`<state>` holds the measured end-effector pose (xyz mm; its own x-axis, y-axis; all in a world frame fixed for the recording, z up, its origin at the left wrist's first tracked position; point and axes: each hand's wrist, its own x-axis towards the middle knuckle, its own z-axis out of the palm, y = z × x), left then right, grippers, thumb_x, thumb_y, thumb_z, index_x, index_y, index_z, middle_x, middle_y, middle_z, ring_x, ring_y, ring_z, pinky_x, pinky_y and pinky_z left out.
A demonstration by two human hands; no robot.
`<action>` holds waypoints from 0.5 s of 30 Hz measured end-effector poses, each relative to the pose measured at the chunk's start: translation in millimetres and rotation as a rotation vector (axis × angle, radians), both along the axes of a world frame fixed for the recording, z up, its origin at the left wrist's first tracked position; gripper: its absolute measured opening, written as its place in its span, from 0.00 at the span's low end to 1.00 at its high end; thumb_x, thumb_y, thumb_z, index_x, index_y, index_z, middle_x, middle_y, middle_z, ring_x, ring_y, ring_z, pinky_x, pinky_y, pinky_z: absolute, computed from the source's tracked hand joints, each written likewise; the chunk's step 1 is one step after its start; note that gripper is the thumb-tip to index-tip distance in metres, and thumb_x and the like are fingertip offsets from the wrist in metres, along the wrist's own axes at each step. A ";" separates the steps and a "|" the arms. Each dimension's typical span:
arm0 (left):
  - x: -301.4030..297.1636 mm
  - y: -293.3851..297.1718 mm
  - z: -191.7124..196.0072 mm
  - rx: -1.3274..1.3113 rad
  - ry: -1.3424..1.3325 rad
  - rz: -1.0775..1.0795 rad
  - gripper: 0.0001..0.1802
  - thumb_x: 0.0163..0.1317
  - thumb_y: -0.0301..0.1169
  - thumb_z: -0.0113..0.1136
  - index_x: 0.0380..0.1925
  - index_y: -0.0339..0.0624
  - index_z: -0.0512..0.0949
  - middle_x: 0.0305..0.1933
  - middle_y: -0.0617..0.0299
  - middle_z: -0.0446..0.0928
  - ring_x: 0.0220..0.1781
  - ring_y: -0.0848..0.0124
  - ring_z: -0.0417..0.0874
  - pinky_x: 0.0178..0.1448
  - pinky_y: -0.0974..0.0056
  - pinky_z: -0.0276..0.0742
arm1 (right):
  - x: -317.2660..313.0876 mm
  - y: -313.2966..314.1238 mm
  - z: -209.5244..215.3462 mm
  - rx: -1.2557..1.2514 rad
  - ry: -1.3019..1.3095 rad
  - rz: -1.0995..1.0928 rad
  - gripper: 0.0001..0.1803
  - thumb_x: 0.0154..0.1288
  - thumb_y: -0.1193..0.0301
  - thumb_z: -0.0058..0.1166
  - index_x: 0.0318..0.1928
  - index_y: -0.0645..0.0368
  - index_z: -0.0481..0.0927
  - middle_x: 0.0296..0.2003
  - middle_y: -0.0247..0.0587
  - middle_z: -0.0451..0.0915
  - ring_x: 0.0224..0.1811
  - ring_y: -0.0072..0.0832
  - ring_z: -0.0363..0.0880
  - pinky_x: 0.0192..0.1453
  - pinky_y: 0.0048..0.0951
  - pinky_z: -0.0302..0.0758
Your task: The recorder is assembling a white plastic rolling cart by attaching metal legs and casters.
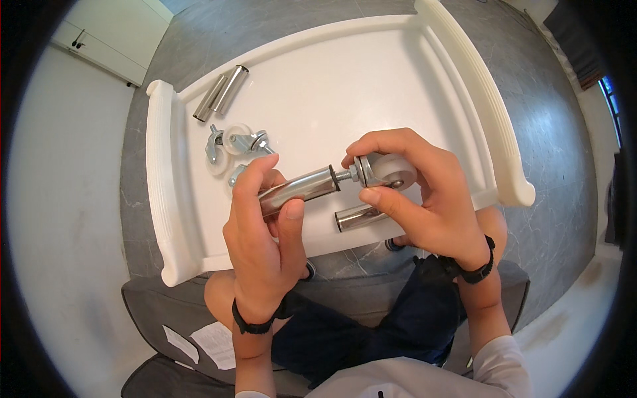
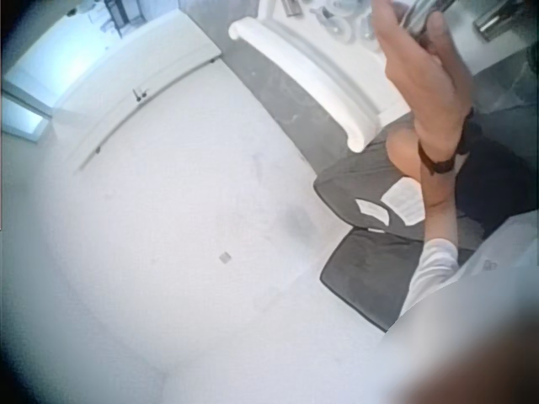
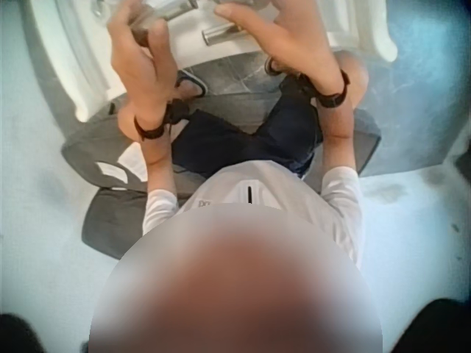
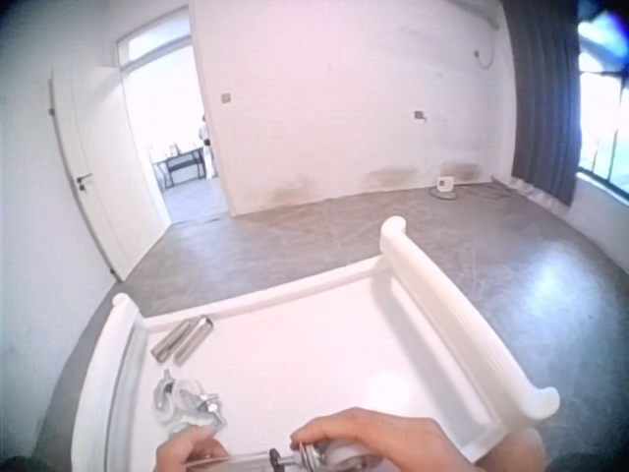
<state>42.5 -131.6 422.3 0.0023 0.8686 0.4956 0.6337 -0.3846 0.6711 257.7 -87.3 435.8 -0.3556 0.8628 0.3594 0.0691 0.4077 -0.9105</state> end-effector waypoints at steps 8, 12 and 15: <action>-4.8 -1.1 -2.8 -0.005 0.005 0.032 0.23 0.70 0.31 0.61 0.61 0.35 0.71 0.39 0.55 0.78 0.29 0.73 0.78 0.33 0.70 0.73 | -4.8 -6.9 1.5 -0.132 -0.014 0.037 0.22 0.62 0.81 0.60 0.57 0.64 0.76 0.50 0.44 0.82 0.54 0.27 0.80 0.59 0.29 0.75; -14.1 -5.2 -0.6 -0.325 -0.393 -0.047 0.21 0.68 0.30 0.64 0.58 0.37 0.73 0.40 0.60 0.78 0.34 0.77 0.76 0.40 0.72 0.72 | 0.7 -6.4 6.1 -0.134 -0.030 0.057 0.22 0.61 0.81 0.60 0.57 0.64 0.76 0.49 0.43 0.82 0.53 0.27 0.79 0.59 0.29 0.75; -27.0 -4.5 5.4 -0.456 -0.713 -0.164 0.19 0.68 0.30 0.65 0.55 0.37 0.75 0.44 0.63 0.78 0.40 0.79 0.76 0.44 0.73 0.71 | -1.4 -5.7 3.0 -0.129 -0.028 0.084 0.22 0.60 0.81 0.61 0.56 0.63 0.76 0.49 0.43 0.81 0.53 0.27 0.79 0.59 0.29 0.74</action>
<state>15.4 -136.0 427.7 -0.0335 0.9990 0.0294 -0.0377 -0.0306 0.9988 256.3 -93.0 438.8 -0.4371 0.8679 0.2359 0.0658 0.2924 -0.9540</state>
